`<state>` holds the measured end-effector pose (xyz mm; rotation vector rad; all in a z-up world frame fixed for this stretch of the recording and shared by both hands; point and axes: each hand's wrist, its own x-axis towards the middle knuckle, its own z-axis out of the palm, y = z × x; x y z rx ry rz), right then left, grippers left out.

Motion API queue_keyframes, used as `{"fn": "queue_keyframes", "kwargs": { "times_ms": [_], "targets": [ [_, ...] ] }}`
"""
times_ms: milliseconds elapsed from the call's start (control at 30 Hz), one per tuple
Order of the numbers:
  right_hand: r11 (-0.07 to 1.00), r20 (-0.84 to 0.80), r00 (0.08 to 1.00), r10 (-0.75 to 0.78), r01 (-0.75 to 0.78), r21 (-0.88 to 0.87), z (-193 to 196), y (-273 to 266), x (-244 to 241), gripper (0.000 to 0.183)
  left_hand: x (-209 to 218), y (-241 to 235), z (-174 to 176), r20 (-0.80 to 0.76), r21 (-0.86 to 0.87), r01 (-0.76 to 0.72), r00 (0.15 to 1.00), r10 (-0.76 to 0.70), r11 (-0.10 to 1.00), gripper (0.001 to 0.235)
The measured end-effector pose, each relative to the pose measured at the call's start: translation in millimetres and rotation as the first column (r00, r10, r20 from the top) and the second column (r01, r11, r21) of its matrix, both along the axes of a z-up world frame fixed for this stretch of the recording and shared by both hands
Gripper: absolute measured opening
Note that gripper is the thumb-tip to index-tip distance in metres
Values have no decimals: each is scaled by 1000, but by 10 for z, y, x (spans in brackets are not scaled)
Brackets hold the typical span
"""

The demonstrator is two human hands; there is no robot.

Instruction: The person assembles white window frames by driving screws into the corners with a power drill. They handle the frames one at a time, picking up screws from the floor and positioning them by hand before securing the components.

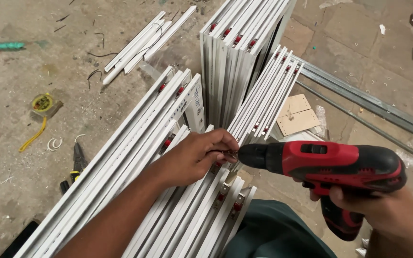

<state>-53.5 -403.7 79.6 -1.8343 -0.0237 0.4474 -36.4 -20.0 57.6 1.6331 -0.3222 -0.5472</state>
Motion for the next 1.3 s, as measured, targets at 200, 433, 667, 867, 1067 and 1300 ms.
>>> {"fn": "queue_keyframes", "kwargs": {
  "times_ms": [200,433,667,867,1067,1300],
  "targets": [
    [981,44,984,170,-174,88,9,-181,41,57,-6,68,-163,-89,-171,158,981,-175,972,27],
    [906,136,897,420,-423,-6,303,-77,95,59,-12,105,-290,-190,-271,240,936,-296,932,20],
    [863,243,829,504,-470,-185,434,128,53,69,-52,45,-65,67,162,174,980,-187,971,14],
    [726,-76,836,543,-513,-458,662,291,92,90,-140,-35,38,231,350,202,928,-293,915,17],
    [737,-145,848,509,-517,-435,712,347,190,82,-122,-9,-52,281,392,232,891,-356,890,19],
    [629,-228,805,548,-577,-521,823,695,280,70,-129,-3,-20,277,437,239,881,-383,867,17]
  ]
}}
